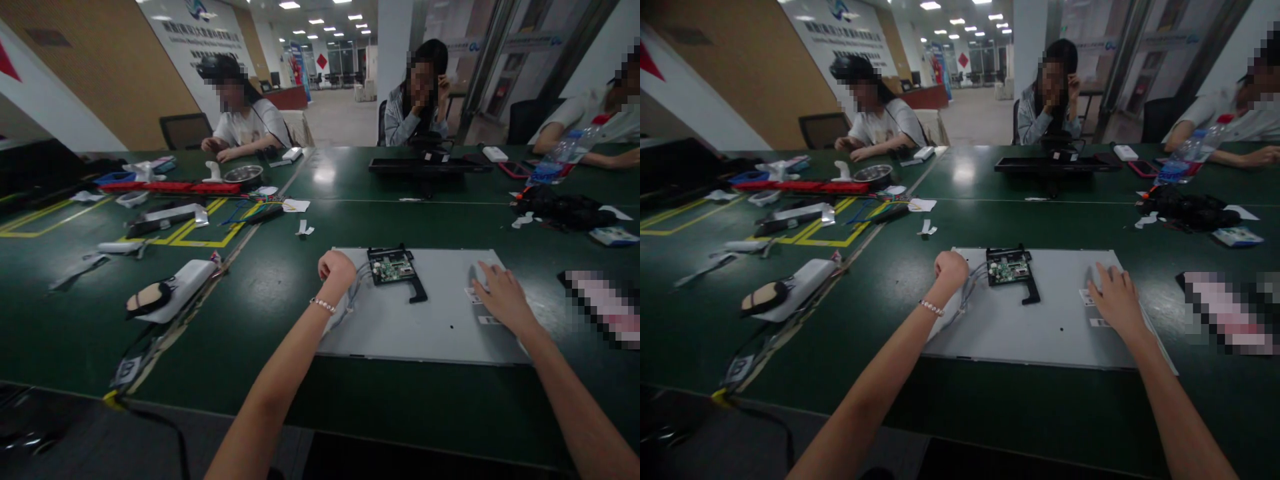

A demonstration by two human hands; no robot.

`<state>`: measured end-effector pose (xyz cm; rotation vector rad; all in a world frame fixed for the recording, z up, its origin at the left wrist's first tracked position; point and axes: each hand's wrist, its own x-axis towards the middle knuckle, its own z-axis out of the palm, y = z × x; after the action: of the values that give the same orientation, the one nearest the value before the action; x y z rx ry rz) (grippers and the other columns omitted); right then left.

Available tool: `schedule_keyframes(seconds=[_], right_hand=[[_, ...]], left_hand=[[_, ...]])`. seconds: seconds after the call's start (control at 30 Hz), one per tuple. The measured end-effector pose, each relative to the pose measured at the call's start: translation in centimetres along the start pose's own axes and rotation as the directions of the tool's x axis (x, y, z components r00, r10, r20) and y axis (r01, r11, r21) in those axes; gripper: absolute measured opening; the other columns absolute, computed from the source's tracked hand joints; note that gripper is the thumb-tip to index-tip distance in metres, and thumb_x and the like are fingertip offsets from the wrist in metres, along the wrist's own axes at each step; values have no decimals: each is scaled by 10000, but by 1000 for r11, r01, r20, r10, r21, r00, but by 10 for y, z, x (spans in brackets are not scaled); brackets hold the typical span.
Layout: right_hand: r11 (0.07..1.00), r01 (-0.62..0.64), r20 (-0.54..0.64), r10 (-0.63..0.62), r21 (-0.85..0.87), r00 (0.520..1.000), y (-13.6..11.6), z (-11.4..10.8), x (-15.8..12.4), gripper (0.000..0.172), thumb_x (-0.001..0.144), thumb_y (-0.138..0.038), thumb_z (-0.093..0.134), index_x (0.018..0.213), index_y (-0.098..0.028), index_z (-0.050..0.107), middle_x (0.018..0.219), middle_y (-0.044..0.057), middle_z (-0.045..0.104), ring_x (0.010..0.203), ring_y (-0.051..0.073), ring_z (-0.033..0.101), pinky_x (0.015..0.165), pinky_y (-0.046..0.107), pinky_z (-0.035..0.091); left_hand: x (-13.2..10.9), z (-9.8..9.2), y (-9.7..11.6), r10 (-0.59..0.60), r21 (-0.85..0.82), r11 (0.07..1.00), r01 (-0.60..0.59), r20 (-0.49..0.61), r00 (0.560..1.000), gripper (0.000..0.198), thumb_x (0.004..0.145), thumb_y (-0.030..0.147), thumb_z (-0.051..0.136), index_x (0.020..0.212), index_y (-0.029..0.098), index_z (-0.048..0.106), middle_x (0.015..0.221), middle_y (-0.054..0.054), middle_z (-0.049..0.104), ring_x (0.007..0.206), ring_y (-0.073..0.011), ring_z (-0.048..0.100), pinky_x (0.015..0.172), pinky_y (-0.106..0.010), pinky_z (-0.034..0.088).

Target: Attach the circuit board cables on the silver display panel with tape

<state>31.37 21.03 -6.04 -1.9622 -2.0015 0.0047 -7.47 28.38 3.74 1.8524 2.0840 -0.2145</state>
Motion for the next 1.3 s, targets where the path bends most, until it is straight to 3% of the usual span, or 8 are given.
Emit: schedule_keyframes(seconds=[0.27, 0.33, 0.4, 0.47, 0.57, 0.93, 1.17, 1.3], right_hand=[[992, -115, 54, 118, -55, 992, -1, -9, -4, 589, 940, -482, 299, 1439, -198, 426, 1496, 203, 357, 1375, 453, 272, 989, 717, 277], [990, -125, 61, 128, -59, 990, -3, -11, -5, 587, 947, -485, 288, 1447, -204, 414, 1504, 200, 349, 1384, 451, 256, 987, 731, 265], [990, -127, 63, 131, -66, 989, -5, -12, -5, 589, 954, -491, 276, 1453, -206, 406, 1510, 198, 345, 1388, 447, 252, 988, 725, 272], [988, -130, 66, 136, -81, 989, -7, -12, -5, 589, 961, -495, 269, 1457, -207, 399, 1514, 196, 342, 1386, 439, 264, 992, 709, 287], [980, -141, 49, 149, -142, 988, -12, -12, -6, 562, 979, -461, 255, 1462, -207, 389, 1519, 188, 341, 1389, 420, 274, 1001, 683, 299], [958, -138, -34, 134, -250, 990, -26, -12, -10, 526, 1005, -408, 244, 1451, -190, 417, 1506, 201, 367, 1376, 410, 302, 992, 644, 327], [965, -127, -56, 118, -229, 992, -26, -10, -9, 517, 1000, -399, 273, 1442, -184, 432, 1505, 209, 368, 1377, 424, 296, 982, 666, 326], [971, -124, -60, 114, -204, 992, -27, -10, -9, 526, 998, -398, 265, 1441, -169, 433, 1507, 220, 362, 1380, 440, 286, 979, 684, 320]], left_hand=[[-19, -20, 13, -96, 120, 986, 115, -154, 983, 323, 823, 293, 609, 1014, 67, 741, 1005, -304, 674, 997, -441, 644, 709, -517, 514], [-23, -26, 14, 29, 112, 994, -1, -241, 970, 385, 889, 326, 521, 1136, 85, 691, 1133, -287, 640, 1111, -400, 604, 833, -491, 494], [-24, -28, 17, 262, 88, 965, -247, -269, 927, 473, 905, 416, 497, 1254, 117, 613, 1237, -248, 595, 1183, -348, 570, 938, -429, 461], [-23, -23, 22, 477, 41, 876, -481, -217, 852, 585, 869, 505, 537, 1333, 149, 534, 1320, -211, 540, 1234, -312, 535, 997, -368, 429], [-20, -11, 30, 608, 0, 791, -612, -110, 786, 727, 786, 558, 619, 1389, 185, 456, 1373, -174, 473, 1280, -297, 485, 1020, -334, 413], [-45, 14, 62, 653, 28, 757, -653, -74, 754, 725, 769, 508, 668, 1360, 145, 456, 1285, -178, 437, 1136, -335, 526, 933, -405, 457], [-65, 23, 78, 648, 11, 760, -649, -73, 758, 952, 783, 526, 634, 1519, 132, 176, 1346, -202, 402, 1172, -355, 487, 917, -409, 453], [-74, 24, 84, 655, 18, 755, -655, -50, 754, 971, 784, 516, 635, 1527, 141, 135, 1372, -211, 398, 1188, -353, 476, 920, -406, 446]])
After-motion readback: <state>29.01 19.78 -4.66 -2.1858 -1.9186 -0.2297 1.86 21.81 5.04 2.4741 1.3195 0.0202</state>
